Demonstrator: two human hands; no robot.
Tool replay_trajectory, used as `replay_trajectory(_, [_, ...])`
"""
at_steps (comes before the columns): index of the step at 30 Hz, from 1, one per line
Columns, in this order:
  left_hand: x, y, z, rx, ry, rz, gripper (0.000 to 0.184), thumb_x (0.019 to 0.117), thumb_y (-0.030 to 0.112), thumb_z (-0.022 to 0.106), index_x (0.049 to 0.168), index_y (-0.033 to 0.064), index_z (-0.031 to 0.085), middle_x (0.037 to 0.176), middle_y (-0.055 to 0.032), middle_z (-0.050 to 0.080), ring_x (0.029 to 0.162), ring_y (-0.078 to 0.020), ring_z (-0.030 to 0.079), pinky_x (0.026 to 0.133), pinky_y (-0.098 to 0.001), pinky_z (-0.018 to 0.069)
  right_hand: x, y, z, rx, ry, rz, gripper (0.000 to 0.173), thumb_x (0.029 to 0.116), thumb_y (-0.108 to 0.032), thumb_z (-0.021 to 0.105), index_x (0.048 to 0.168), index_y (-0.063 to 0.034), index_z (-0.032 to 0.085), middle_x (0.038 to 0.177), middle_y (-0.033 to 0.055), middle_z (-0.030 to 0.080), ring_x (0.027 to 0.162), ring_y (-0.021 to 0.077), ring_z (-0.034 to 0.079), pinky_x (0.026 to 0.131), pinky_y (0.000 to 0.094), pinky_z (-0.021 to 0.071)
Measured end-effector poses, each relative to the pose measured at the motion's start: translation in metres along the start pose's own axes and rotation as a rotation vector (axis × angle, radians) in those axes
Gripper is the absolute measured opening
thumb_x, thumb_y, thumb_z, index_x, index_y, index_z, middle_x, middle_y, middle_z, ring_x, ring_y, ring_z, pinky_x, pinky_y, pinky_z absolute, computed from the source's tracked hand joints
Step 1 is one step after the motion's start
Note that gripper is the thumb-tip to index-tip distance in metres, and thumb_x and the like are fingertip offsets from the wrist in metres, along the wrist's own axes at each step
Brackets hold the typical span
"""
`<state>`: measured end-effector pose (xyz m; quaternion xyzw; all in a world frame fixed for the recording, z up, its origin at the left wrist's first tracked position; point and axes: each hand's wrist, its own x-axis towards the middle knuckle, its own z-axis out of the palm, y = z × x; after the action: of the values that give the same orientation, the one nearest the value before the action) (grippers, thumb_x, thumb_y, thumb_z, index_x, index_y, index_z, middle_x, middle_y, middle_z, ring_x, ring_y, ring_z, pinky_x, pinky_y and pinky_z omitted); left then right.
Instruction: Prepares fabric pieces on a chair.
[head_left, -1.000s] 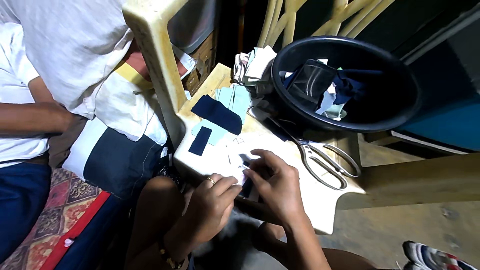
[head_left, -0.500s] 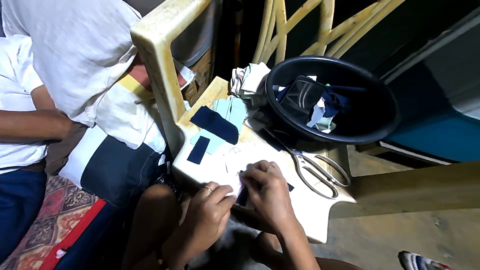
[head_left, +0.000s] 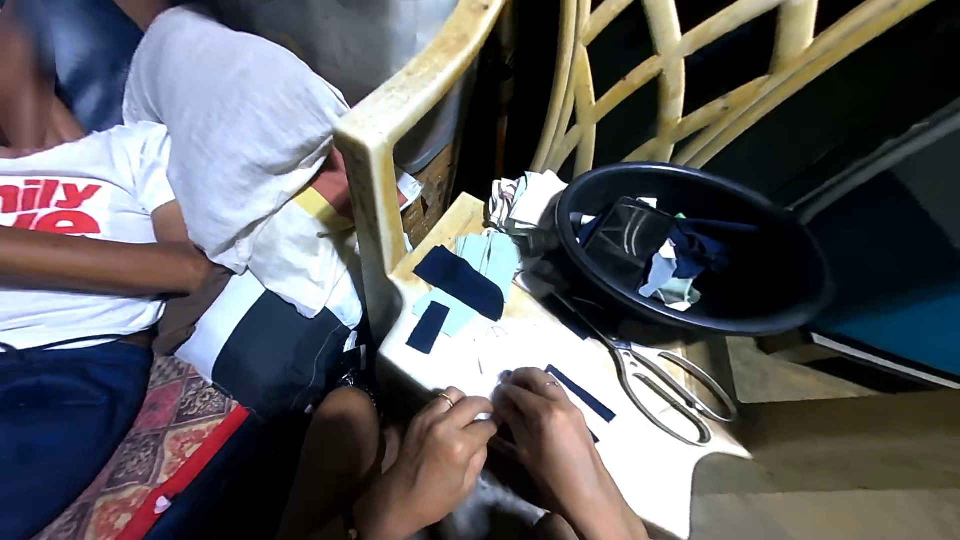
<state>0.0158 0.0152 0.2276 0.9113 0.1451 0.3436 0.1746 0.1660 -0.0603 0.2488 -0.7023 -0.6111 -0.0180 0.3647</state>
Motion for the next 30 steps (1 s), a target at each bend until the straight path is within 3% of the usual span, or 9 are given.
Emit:
replay_trajectory(4, [0.006, 0.001, -0.012, -0.129, -0.063, -0.137, 0.014, 0.0879, 0.007, 0.067, 0.092, 0.0058, 0.08, 0.105, -0.0065, 0.075, 0.098, -0.0204, 0.07, 0.087, -0.0322, 0.057, 0.0, 0.0, -0.003, 0.022, -0.035, 0.013, 0.015, 0.0689, 0.004, 0.077, 0.083, 0.0006, 0.075, 0.099, 0.0174, 0.07, 0.091, 0.0295, 0.07, 0.08, 0.037, 0.0591])
replay_trajectory(8, [0.038, -0.013, -0.041, 0.019, 0.079, -0.457, 0.02, 0.0907, 0.013, 0.072, 0.102, -0.0026, 0.075, 0.101, -0.0169, 0.073, 0.089, -0.0272, 0.071, 0.08, -0.041, 0.0591, 0.001, 0.0, -0.006, 0.055, -0.074, 0.027, 0.017, 0.0682, 0.005, 0.079, 0.085, 0.001, 0.075, 0.104, 0.0192, 0.07, 0.096, 0.0316, 0.069, 0.084, 0.0394, 0.0587])
replay_trajectory(12, [0.066, -0.028, -0.066, 0.062, -0.154, -0.728, 0.033, 0.0906, 0.017, 0.077, 0.116, -0.0025, 0.071, 0.118, -0.0215, 0.065, 0.108, -0.0336, 0.064, 0.095, -0.0457, 0.0519, 0.001, 0.0, -0.007, 0.079, -0.104, 0.038, 0.016, 0.0695, 0.005, 0.079, 0.085, 0.002, 0.075, 0.105, 0.0205, 0.068, 0.095, 0.0315, 0.069, 0.083, 0.0396, 0.0587])
replay_trajectory(15, [0.068, -0.03, -0.065, 0.105, -0.261, -0.685, 0.019, 0.0959, 0.012, 0.069, 0.109, -0.0005, 0.076, 0.12, -0.0199, 0.066, 0.115, -0.0337, 0.062, 0.101, -0.0462, 0.0487, 0.001, 0.0, -0.007, 0.083, -0.106, 0.05, 0.016, 0.0692, 0.005, 0.079, 0.085, 0.0017, 0.075, 0.106, 0.0211, 0.065, 0.092, 0.0286, 0.069, 0.08, 0.0373, 0.0593])
replay_trajectory(19, [0.06, -0.039, -0.058, 0.14, -0.2, -0.524, 0.018, 0.0989, 0.007, 0.06, 0.102, -0.0041, 0.074, 0.117, -0.0218, 0.067, 0.114, -0.0368, 0.063, 0.1, -0.0473, 0.0497, 0.002, -0.001, -0.009, 0.079, -0.134, 0.064, 0.015, 0.0714, 0.005, 0.079, 0.085, 0.0023, 0.075, 0.105, 0.0216, 0.066, 0.094, 0.0303, 0.068, 0.081, 0.0387, 0.0587])
replay_trajectory(24, [0.056, -0.031, -0.067, -0.439, 0.052, -0.499, 0.013, 0.0954, 0.005, 0.058, 0.094, -0.003, 0.069, 0.112, -0.0101, 0.069, 0.098, -0.0085, 0.065, 0.084, -0.0232, 0.0532, 0.002, -0.006, -0.018, 0.181, -0.091, 0.077, 0.023, 0.0762, -0.001, 0.08, 0.098, 0.0048, 0.075, 0.105, 0.0243, 0.067, 0.093, 0.0352, 0.068, 0.081, 0.0447, 0.0581])
replay_trajectory(26, [0.058, -0.013, -0.074, -0.784, 0.064, -0.547, 0.009, 0.0945, 0.001, 0.055, 0.09, 0.0035, 0.063, 0.098, -0.0007, 0.071, 0.089, -0.0031, 0.067, 0.079, -0.021, 0.0558, 0.002, -0.009, -0.021, 0.346, -0.003, 0.109, 0.046, 0.0772, -0.019, 0.081, 0.116, 0.005, 0.072, 0.111, 0.0198, 0.068, 0.091, 0.0241, 0.067, 0.079, 0.0354, 0.056])
replay_trajectory(28, [0.057, 0.002, -0.078, -1.008, 0.01, -0.595, 0.013, 0.0961, -0.001, 0.051, 0.091, 0.0073, 0.06, 0.092, 0.0012, 0.072, 0.078, -0.0039, 0.069, 0.071, -0.0218, 0.0582, 0.003, -0.009, -0.023, 0.649, -0.044, 0.146, 0.078, 0.0748, -0.034, 0.084, 0.136, 0.0053, 0.058, 0.123, 0.0102, 0.066, 0.104, 0.0088, 0.064, 0.086, 0.0215, 0.0544])
replay_trajectory(30, [0.054, 0.009, -0.077, -1.124, -0.041, -0.608, 0.015, 0.0968, -0.001, 0.048, 0.091, 0.0086, 0.058, 0.091, 0.0006, 0.073, 0.076, -0.0059, 0.07, 0.069, -0.0236, 0.0598, 0.004, -0.01, -0.024, 1.043, -0.123, 0.18, 0.089, 0.073, -0.022, 0.088, 0.143, 0.0097, 0.043, 0.122, 0.0062, 0.066, 0.104, 0.0079, 0.068, 0.088, 0.0224, 0.0589])
